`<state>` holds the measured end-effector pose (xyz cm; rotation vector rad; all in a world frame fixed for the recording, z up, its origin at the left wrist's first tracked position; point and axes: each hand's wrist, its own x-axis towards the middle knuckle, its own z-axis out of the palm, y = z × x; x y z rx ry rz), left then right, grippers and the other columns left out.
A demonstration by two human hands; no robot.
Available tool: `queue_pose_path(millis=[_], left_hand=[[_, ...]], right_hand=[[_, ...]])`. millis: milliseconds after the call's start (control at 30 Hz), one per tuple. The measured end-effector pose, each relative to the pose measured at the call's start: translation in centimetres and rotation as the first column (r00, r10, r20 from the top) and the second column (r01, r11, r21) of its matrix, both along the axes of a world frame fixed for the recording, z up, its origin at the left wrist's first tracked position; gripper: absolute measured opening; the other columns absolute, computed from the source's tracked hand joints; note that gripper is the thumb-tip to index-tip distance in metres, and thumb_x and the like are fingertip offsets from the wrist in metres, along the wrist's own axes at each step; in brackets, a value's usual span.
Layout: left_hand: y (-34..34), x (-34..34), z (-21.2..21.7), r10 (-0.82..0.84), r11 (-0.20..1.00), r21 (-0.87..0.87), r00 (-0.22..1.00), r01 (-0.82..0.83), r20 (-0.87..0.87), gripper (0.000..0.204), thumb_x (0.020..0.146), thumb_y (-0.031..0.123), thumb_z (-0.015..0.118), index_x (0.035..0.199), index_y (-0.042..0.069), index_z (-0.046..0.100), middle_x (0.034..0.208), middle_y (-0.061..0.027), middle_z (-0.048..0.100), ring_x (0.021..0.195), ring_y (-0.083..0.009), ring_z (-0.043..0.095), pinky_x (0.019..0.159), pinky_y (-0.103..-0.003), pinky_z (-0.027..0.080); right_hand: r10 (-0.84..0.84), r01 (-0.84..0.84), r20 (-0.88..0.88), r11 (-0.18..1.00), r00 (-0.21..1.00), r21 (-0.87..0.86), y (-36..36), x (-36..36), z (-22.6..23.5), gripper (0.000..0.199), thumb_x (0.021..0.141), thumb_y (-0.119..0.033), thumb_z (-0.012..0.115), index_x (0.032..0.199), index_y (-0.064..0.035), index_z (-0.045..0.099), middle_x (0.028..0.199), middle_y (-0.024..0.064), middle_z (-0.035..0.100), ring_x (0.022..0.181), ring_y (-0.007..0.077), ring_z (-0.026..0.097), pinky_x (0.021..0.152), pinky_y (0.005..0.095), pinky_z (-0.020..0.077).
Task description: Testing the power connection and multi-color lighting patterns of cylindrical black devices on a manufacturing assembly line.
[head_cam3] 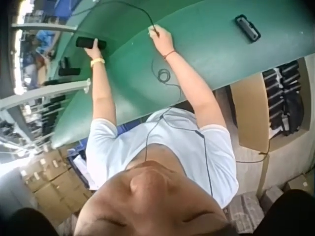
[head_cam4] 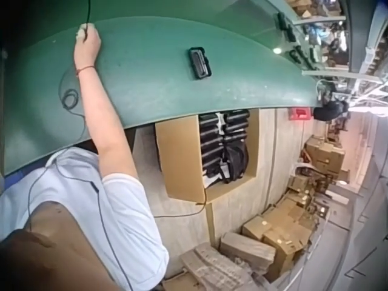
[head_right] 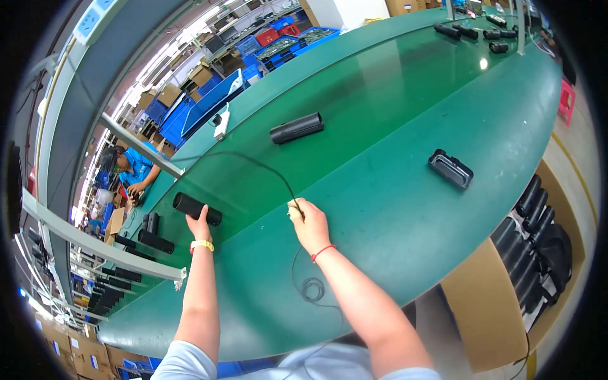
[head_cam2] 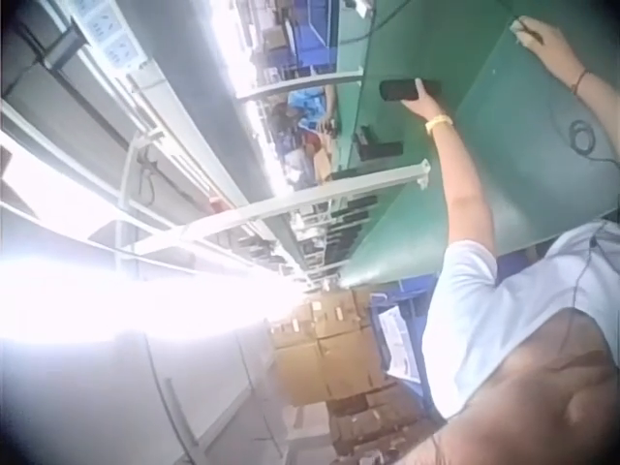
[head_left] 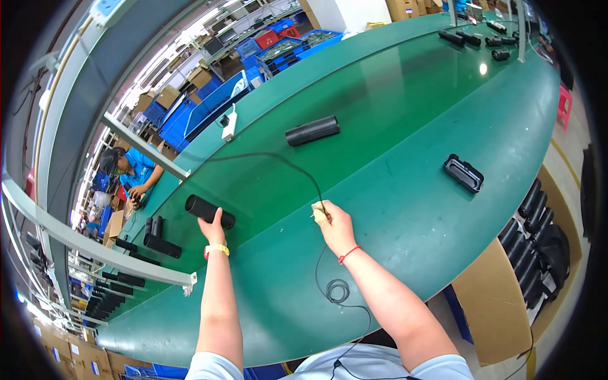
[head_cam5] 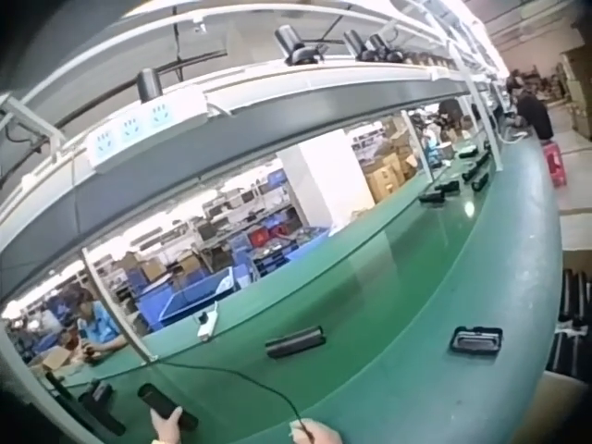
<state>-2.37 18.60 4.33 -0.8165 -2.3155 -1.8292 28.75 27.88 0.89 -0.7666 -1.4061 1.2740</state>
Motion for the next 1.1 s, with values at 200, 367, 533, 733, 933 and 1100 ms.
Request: queue_pose_path(millis=[200,367,533,733,933,1100], left_hand=[[3.0,9.4,1.8,0.24,0.91,0.407,0.694,0.083,-0.679,0.065,0.075,0.011,0.063,0.129,-0.003,0.029,0.131,-0.022,0.03,0.123,-0.0328,0.028,0.1,-0.039,0.027],[11.9,13.8,2.7,-0.557,0.824,-0.354,0.513,0.443,-0.653,0.06,0.073,0.011,0.06,0.126,-0.002,0.035,0.125,-0.0179,0.042,0.115,-0.0313,0.041,0.099,-0.038,0.03],[21.4,9.2,-1.2,-0.694,0.719,-0.524,0.434,0.457,-0.574,0.066,0.071,0.013,0.063,0.128,0.0,0.033,0.126,-0.019,0.04,0.115,-0.0334,0.04,0.099,-0.039,0.03],[25.3,10.7,-0.3,-0.689,0.69,-0.717,0.395,0.1,-0.608,0.064,0.077,0.034,0.058,0.128,0.003,0.036,0.123,-0.0183,0.044,0.112,-0.0313,0.043,0.098,-0.04,0.03],[25.3,11.4,1.9,-0.651,0.626,-0.769,0.629,0.129,-0.425,0.051,0.077,0.04,0.058,0.112,0.004,0.049,0.103,-0.0142,0.057,0.092,-0.0269,0.055,0.086,-0.035,0.039],[23.3,11.9,1.8,-0.819,0.383,-0.734,0.574,0.561,0.011,0.044,0.075,0.038,0.061,0.097,0.0,0.054,0.088,-0.0137,0.06,0.081,-0.0254,0.058,0.076,-0.032,0.044]], right_hand=[[-0.094,0.091,0.074,0.995,0.993,0.042,0.4,0.0,-0.3,0.014,0.078,-0.002,0.054,0.091,-0.0042,0.057,0.072,0.002,0.058,0.058,0.0122,0.049,0.055,0.0229,0.0393],[-0.098,0.096,0.062,0.995,0.993,0.028,0.2,0.4,0.5,0.012,0.078,-0.003,0.053,0.089,-0.0043,0.056,0.072,0.0031,0.058,0.058,0.0144,0.049,0.055,0.0248,0.0391],[-0.077,0.075,0.143,0.997,0.987,0.017,0.0,0.4,1.1,0.009,0.076,-0.003,0.052,0.085,-0.0044,0.054,0.072,0.0034,0.058,0.059,0.0176,0.05,0.055,0.0274,0.0395],[-0.105,0.1,0.177,0.994,0.979,0.037,0.2,0.7,0.7,0.01,0.073,-0.002,0.052,0.082,-0.0048,0.052,0.071,0.0037,0.057,0.059,0.0201,0.05,0.056,0.0296,0.0397],[-0.089,0.087,0.137,0.996,0.987,0.026,0.1,0.3,0.6,0.011,0.072,-0.001,0.052,0.082,-0.0053,0.051,0.072,0.0037,0.057,0.06,0.0214,0.05,0.057,0.0302,0.04],[-0.075,0.072,0.145,0.997,0.987,0.028,0.2,0.1,0.8,0.012,0.073,-0.001,0.052,0.085,-0.0052,0.052,0.074,0.0044,0.057,0.061,0.0204,0.051,0.057,0.0299,0.04]])
